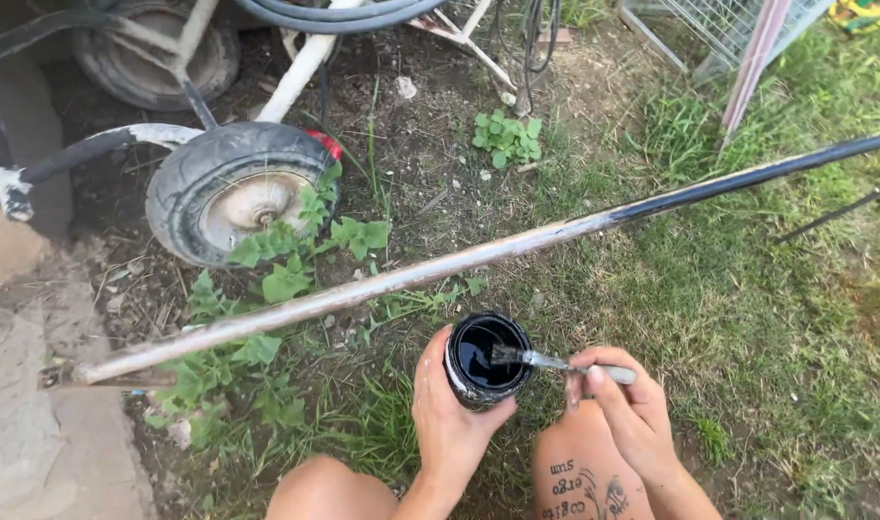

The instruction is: Painting a metal rod with black paint using a brush

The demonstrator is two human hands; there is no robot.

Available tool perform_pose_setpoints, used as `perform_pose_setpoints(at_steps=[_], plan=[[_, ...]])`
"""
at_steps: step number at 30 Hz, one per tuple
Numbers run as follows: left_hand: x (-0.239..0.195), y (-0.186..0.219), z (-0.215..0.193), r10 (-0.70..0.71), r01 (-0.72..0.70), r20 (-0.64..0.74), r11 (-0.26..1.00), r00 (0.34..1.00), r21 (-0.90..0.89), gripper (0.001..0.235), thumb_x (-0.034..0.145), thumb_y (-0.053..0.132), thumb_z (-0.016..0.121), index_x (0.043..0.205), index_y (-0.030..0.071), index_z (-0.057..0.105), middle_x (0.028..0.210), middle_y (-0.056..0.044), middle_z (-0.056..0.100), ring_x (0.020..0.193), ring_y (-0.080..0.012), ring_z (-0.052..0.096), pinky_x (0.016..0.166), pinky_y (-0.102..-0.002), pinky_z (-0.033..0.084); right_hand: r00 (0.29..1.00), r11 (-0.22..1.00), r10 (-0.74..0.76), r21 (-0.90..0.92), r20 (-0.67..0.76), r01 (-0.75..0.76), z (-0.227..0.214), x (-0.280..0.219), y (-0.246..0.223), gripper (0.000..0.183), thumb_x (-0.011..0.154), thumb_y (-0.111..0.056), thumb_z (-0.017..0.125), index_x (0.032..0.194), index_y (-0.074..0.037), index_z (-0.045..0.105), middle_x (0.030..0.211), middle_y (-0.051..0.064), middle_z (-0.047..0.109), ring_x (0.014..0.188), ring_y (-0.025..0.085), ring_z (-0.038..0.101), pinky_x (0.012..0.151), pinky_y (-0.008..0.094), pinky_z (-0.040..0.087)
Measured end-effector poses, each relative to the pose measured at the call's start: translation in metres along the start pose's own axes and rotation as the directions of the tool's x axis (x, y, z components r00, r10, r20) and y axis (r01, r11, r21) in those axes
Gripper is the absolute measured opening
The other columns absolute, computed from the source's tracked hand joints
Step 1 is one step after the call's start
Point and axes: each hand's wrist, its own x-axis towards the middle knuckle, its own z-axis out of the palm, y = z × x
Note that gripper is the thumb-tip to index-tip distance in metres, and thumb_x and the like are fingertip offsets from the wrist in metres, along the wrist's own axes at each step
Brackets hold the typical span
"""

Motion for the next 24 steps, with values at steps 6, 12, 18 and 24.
perform_pose_setpoints(at_steps=[6, 12, 18, 24], plan=[[0.003, 0.005, 0.008, -0.044, 0.043, -0.036, 0.999, 0.998, -0.021, 0.104, 0.057, 0.021, 0.095, 0.145, 0.008, 0.041, 0.141, -0.015, 0.057, 0.132, -0.0333, 0.054, 0.109, -0.046, 0.043, 0.953, 0.947, 0.183, 0.305, -0.244, -0.104, 0.011, -0.008, 0.015, 0.025, 0.102, -0.005, 0.053, 0.12, 0.009, 0.064, 0.091, 0.022, 0.07, 0.083, 0.027, 0.07, 0.071, 0.038, 0.065], [0.006, -0.001, 0.008, -0.026, 0.024, -0.055, 0.999, 0.998, -0.026, 0.107, 0.055, 0.019, 0.097, 0.145, 0.007, 0.041, 0.141, -0.016, 0.057, 0.132, -0.0344, 0.054, 0.111, -0.046, 0.041, 0.883, 0.854, 0.348, 0.495, -0.316, -0.16, 0.008, 0.005, 0.019, 0.019, 0.104, -0.007, 0.054, 0.112, 0.003, 0.068, 0.085, 0.013, 0.067, 0.074, 0.019, 0.063, 0.066, 0.029, 0.058], [0.001, 0.002, 0.006, -0.048, 0.047, -0.041, 0.999, 0.998, -0.016, 0.105, 0.056, 0.02, 0.096, 0.144, 0.006, 0.041, 0.141, -0.016, 0.057, 0.133, -0.0336, 0.053, 0.112, -0.047, 0.042, 0.81, 0.79, 0.494, 0.552, -0.317, -0.266, 0.011, 0.015, 0.021, 0.021, 0.107, -0.015, 0.051, 0.111, 0.0, 0.065, 0.083, 0.01, 0.064, 0.073, 0.017, 0.062, 0.065, 0.028, 0.057], [0.002, 0.009, 0.007, -0.125, 0.125, -0.01, 0.99, 0.992, -0.06, 0.106, 0.057, 0.022, 0.096, 0.146, 0.009, 0.04, 0.143, -0.014, 0.055, 0.134, -0.0337, 0.052, 0.109, -0.049, 0.042, 0.841, 0.729, 0.439, 0.672, -0.314, -0.13, 0.017, 0.053, -0.022, 0.017, 0.109, -0.012, 0.05, 0.105, -0.001, 0.062, 0.085, 0.008, 0.066, 0.075, 0.013, 0.066, 0.072, 0.022, 0.06]])
